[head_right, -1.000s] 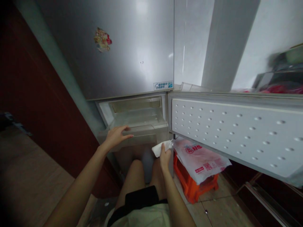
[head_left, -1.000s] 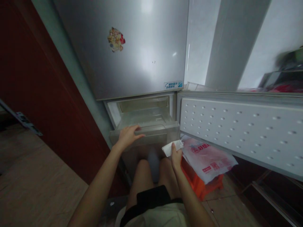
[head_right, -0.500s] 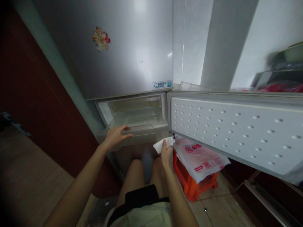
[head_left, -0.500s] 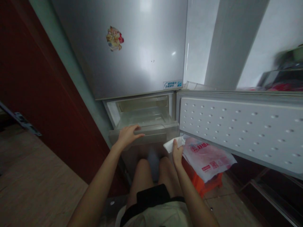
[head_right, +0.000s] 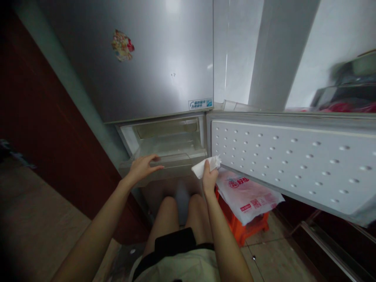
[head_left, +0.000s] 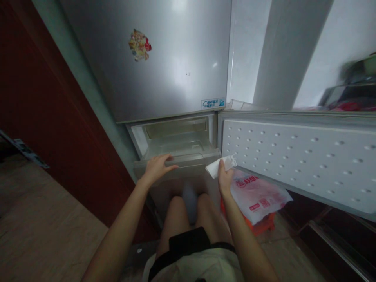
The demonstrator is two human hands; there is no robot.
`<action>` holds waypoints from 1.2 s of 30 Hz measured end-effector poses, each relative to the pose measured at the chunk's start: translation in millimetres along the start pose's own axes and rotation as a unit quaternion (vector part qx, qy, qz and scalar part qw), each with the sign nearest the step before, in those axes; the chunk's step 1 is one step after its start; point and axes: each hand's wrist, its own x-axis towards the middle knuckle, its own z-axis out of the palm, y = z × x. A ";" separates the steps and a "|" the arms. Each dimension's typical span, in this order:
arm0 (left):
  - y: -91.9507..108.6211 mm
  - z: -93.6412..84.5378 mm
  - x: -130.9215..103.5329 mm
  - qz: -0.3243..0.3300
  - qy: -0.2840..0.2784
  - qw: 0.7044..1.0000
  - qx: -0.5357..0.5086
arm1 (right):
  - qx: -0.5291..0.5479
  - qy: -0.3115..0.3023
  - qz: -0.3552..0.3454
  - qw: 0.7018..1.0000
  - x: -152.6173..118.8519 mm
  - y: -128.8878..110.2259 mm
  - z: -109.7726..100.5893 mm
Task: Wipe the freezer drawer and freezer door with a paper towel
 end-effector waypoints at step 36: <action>-1.9 0.6 0.0 0.003 0.001 1.000 0.006 | -0.026 -0.040 -0.008 0.999 -14.1 23.3 -5.7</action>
